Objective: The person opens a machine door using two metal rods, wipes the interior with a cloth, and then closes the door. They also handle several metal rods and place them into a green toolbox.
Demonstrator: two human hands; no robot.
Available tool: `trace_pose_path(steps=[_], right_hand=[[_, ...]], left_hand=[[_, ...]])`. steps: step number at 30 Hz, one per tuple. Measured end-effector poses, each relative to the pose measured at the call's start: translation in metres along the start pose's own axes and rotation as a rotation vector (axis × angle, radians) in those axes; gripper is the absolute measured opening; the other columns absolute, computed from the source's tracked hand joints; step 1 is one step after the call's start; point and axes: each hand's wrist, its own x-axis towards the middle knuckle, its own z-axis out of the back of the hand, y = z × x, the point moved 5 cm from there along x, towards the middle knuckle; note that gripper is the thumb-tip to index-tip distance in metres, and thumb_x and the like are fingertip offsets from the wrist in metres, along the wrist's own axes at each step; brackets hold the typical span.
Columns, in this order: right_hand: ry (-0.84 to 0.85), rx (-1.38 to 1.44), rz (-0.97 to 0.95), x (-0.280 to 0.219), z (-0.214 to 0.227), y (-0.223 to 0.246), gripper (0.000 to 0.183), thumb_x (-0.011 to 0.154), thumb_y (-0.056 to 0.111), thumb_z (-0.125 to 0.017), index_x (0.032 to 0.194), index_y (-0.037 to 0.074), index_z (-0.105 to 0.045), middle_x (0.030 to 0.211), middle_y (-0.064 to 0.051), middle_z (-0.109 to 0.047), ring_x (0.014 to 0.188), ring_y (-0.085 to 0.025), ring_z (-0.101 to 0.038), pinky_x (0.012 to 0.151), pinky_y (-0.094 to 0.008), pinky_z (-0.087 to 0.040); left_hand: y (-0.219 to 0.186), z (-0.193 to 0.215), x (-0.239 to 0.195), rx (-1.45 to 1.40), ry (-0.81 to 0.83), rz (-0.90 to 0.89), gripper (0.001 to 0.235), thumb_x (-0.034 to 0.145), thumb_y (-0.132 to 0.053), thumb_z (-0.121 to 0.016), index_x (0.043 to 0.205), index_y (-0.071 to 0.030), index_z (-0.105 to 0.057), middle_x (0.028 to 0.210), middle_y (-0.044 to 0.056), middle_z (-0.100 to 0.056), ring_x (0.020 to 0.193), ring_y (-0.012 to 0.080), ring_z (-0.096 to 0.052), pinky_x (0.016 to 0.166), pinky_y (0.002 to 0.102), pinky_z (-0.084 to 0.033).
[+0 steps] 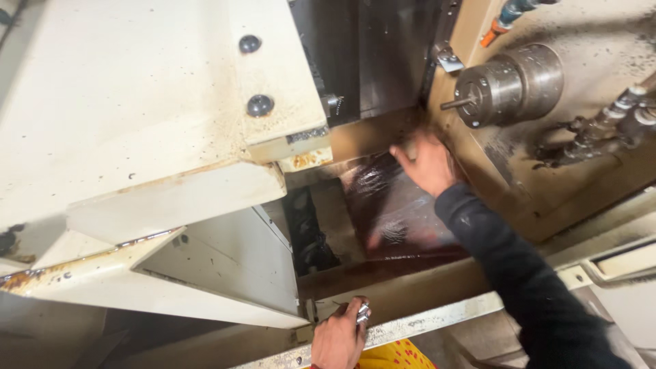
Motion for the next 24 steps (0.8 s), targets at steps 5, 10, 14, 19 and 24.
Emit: trace_pose_path(steps=[5,10,14,19,24], right_hand=[[-0.499,-0.314,0.289,0.040,0.050,0.029,0.047,0.099,0.047,-0.056,0.136,0.019,-0.053,0.124,-0.003,-0.068,0.113,-0.024,-0.068,0.101,-0.050,-0.053],[-0.462,-0.028,0.435,0.054,0.047,0.061,0.032,0.106,0.051,-0.059,0.112,0.019,-0.059,0.106,0.001,-0.066,0.099,-0.019,-0.065,0.095,-0.040,-0.050],[-0.647,0.006,0.554,0.055,0.038,0.030,0.025,0.106,0.050,-0.055,0.106,0.027,-0.064,0.103,0.011,-0.069,0.095,-0.011,-0.064,0.089,-0.032,-0.048],[-0.557,-0.266,0.292,0.124,-0.017,-0.050,0.018,0.102,0.030,-0.063,0.117,0.020,-0.067,0.110,0.003,-0.066,0.096,-0.014,-0.063,0.081,-0.035,-0.054],[-0.502,-0.529,0.083,0.166,-0.045,-0.074,0.024,0.101,0.029,-0.066,0.121,0.015,-0.067,0.118,-0.004,-0.065,0.102,-0.019,-0.064,0.083,-0.037,-0.056]], left_hand=[[0.019,-0.018,0.006,0.027,0.021,0.029,0.044,0.088,-0.018,-0.065,0.131,-0.026,-0.057,0.101,0.015,-0.075,0.088,0.0376,-0.073,0.083,0.050,-0.057],[0.053,-0.048,0.017,0.091,0.023,0.024,0.050,0.087,-0.023,-0.070,0.135,-0.024,-0.055,0.105,0.017,-0.073,0.086,0.0389,-0.074,0.081,0.053,-0.058],[0.074,-0.072,0.036,0.178,0.027,0.052,0.055,0.088,-0.029,-0.071,0.140,-0.027,-0.055,0.100,0.017,-0.074,0.082,0.0373,-0.075,0.078,0.053,-0.059],[0.074,-0.080,0.063,0.221,0.090,0.127,0.054,0.088,-0.029,-0.071,0.140,-0.026,-0.054,0.098,0.018,-0.074,0.081,0.0376,-0.075,0.079,0.053,-0.059],[0.080,-0.060,0.054,0.255,0.103,0.138,0.054,0.089,-0.029,-0.070,0.141,-0.026,-0.054,0.096,0.018,-0.073,0.081,0.0378,-0.075,0.079,0.053,-0.058]])
